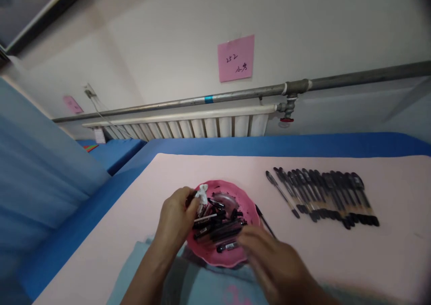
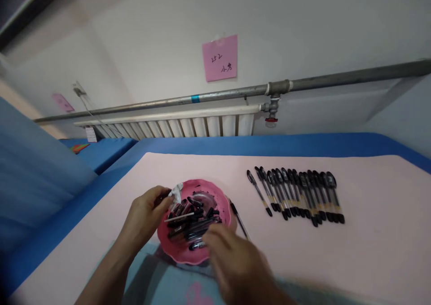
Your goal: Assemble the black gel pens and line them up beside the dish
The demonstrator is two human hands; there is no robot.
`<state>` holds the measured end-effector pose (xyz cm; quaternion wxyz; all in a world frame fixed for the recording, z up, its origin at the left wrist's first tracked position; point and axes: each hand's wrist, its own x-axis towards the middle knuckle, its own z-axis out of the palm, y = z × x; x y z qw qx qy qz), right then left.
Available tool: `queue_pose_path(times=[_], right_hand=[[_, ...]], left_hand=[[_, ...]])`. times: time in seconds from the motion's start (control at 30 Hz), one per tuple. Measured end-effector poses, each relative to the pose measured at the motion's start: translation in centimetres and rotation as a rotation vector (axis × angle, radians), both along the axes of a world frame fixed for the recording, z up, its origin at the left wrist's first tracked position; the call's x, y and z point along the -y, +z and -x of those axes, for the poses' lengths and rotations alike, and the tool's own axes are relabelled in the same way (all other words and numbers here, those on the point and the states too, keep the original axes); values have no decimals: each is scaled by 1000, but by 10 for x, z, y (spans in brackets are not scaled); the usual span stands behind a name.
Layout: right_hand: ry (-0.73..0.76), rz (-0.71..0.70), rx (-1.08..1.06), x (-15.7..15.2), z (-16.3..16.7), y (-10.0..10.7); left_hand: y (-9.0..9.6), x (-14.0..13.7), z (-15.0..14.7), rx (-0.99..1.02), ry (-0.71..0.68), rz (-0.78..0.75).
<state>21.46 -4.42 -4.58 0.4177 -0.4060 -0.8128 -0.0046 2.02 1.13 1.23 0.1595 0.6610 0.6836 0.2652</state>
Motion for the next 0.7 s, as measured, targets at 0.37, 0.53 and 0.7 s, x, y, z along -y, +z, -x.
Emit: queue_pose_path(times=[0.37,0.53,0.7], right_hand=[[-185,278,-106,-58,-33,7],[-204,411,213,-95,-8,20],[-235,565,330,-103,1,20]], left_hand=[[-31,-48,5,883,164,-147],[-39,-46,14,813,137,-116],[-40,-48,-7,126,-84,-94]])
